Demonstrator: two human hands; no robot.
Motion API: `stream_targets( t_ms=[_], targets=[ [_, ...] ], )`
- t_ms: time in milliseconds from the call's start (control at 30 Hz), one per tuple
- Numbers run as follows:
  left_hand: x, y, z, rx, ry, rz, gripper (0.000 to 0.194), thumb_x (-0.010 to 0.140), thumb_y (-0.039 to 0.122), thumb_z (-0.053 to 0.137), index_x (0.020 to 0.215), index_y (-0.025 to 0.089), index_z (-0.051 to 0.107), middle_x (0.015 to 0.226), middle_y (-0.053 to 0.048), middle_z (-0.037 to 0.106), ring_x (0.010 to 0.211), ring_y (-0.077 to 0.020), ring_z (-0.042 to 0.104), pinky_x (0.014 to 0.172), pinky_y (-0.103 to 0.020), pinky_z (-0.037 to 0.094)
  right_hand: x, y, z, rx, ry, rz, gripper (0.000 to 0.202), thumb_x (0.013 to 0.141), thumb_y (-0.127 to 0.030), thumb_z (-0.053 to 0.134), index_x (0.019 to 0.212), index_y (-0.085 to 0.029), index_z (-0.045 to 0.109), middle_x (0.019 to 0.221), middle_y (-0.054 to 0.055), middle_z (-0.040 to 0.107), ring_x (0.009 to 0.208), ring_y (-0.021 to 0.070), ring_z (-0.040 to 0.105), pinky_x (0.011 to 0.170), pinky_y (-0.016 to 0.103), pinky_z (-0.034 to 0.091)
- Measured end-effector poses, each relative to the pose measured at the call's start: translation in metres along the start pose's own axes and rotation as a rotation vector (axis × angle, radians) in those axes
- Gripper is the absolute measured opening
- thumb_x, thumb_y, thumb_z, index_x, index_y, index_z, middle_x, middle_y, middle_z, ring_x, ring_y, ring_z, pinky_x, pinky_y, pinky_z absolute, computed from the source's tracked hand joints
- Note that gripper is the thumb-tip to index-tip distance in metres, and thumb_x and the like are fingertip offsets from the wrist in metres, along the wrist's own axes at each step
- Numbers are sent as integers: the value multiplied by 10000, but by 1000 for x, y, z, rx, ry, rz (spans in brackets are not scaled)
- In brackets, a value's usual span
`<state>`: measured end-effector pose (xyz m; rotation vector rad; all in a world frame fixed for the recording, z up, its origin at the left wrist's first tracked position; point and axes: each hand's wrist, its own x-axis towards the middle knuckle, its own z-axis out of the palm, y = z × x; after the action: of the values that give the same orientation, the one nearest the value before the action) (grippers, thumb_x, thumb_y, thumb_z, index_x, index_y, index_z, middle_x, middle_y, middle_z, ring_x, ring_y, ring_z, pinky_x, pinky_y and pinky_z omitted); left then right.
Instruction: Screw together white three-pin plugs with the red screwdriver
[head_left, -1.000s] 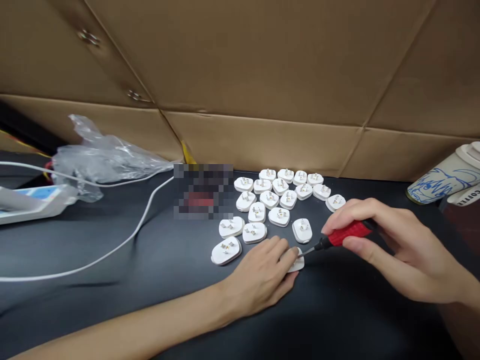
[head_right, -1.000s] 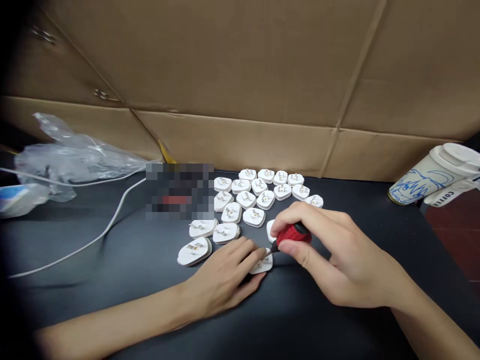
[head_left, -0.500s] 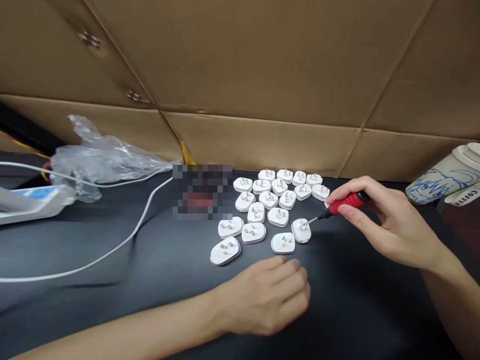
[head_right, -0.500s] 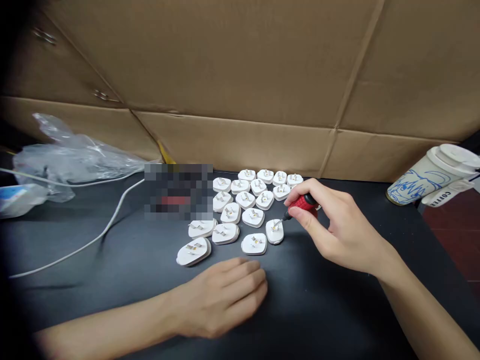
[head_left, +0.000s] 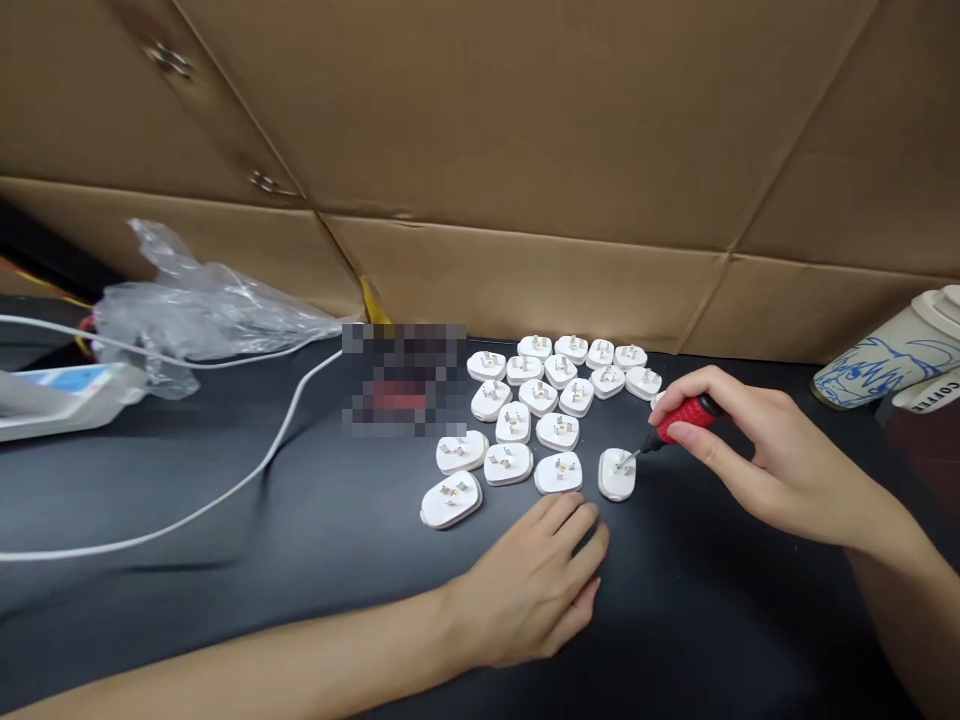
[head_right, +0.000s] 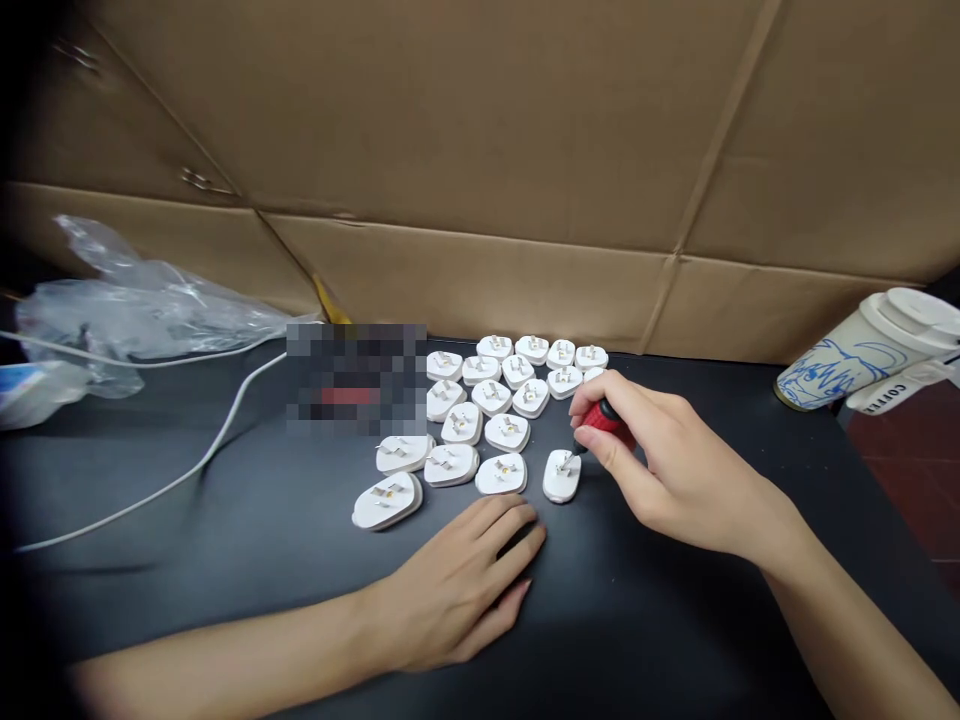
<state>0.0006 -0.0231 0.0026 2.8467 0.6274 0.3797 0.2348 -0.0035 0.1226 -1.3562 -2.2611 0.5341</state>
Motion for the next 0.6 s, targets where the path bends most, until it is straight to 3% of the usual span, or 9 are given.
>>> stream_targets(
  t_ms=[100,267,433,600],
  targets=[
    [-1,-2,2,23,24,-36,96,882,229,550,868,146,596,889,-90,595,828,-256,530,800,-408,492,-3,-5,-1,35,-28,6,61,974,-221,533,1025,-247,552,892,-30,694,739,103,633,662,209,476],
    [-3,-6,5,21,104,-85,193,879,338,574,798,164,553,834,-75,572,770,-249,520,724,-392,489,-6,-14,3,77,-33,16,57,935,-280,606,955,-236,576,819,-18,704,695,131,640,635,239,492],
    [-1,-8,4,-50,119,-165,434,855,541,620,996,133,575,910,-102,609,808,-272,576,752,-414,529,-8,-23,8,98,-18,22,89,905,-290,649,949,-233,598,816,-17,716,643,120,617,552,217,474],
    [0,-8,4,-71,68,-156,429,909,511,600,1094,127,561,984,-115,631,857,-276,624,780,-403,562,-11,-30,14,158,-11,53,94,924,-302,634,989,-242,601,839,-11,720,685,125,653,568,201,505]
  ],
)
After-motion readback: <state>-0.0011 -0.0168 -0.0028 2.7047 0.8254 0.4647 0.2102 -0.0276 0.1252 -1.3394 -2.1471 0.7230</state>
